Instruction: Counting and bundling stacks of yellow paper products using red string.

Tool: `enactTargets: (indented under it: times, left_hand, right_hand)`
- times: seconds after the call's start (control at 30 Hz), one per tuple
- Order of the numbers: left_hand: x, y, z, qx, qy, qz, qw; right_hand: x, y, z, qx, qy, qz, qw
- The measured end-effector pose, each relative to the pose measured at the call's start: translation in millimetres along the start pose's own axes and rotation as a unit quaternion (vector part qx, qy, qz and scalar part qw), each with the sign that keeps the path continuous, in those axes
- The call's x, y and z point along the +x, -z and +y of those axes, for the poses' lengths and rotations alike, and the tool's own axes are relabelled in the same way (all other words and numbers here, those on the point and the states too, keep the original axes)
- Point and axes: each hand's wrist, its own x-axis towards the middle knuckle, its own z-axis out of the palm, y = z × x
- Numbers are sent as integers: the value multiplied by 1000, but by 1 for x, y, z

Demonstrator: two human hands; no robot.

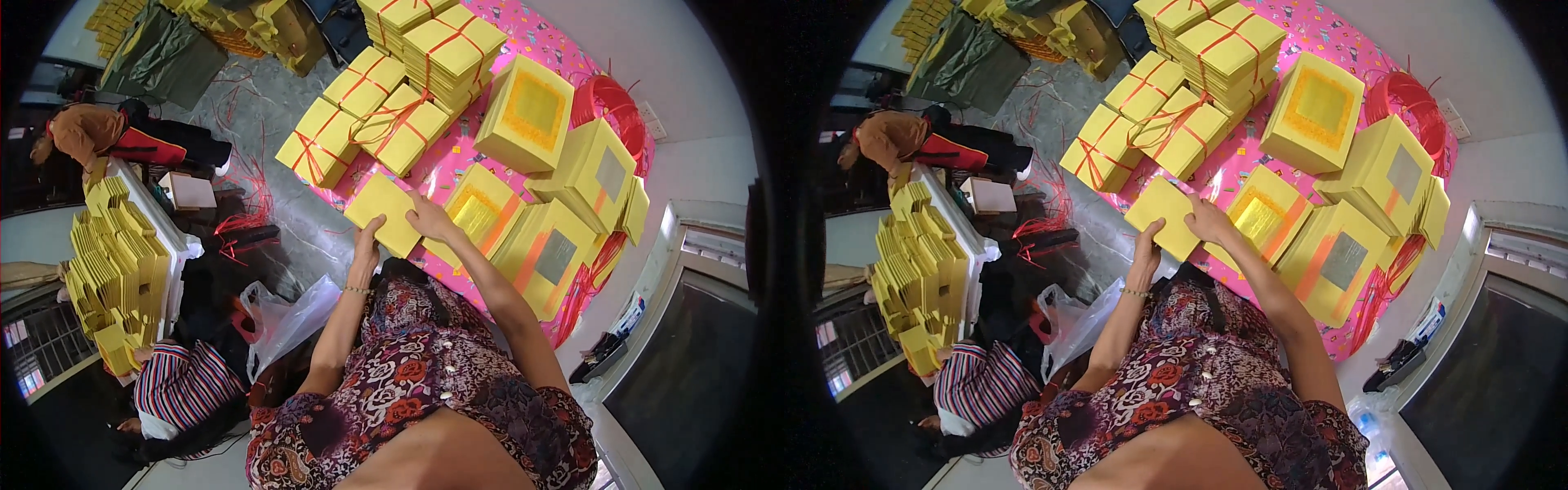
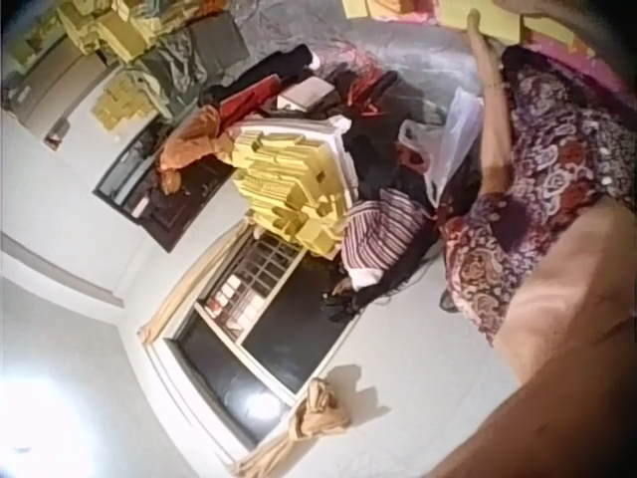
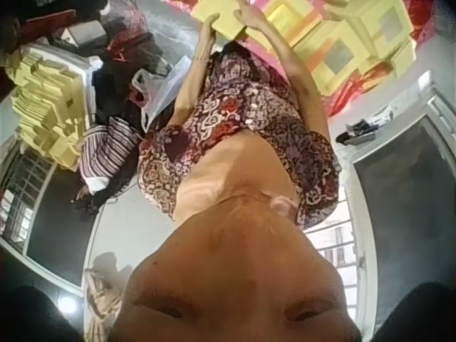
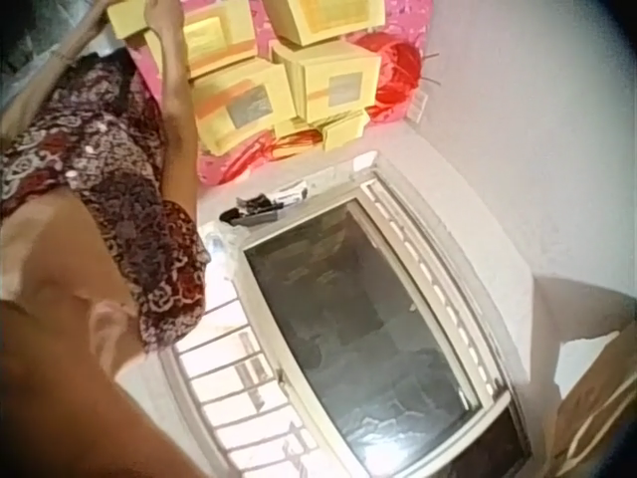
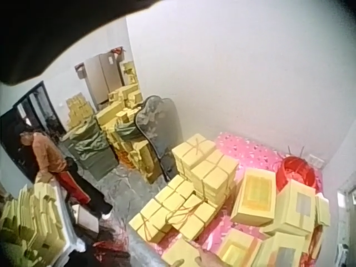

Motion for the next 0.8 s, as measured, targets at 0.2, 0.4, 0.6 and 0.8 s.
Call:
enactTargets:
  times: [0.2, 0.4, 0.6, 0.8]
  left_hand:
    - [-57, -13, 19, -5, -149, -74, 986]
    - [-89, -39, 18, 249, -329, -164, 896]
    - [-73, -90, 9, 356, -427, -282, 782]
    - [-30, -110, -10, 326, -467, -361, 739]
  right_hand:
    - [-37, 0, 8, 146, 132, 43, 979]
    - [-88, 39, -8, 399, 127, 116, 900]
    - [-106, 61, 24, 546, 110, 218, 801]
    - [-110, 75, 44, 575, 98, 237, 777]
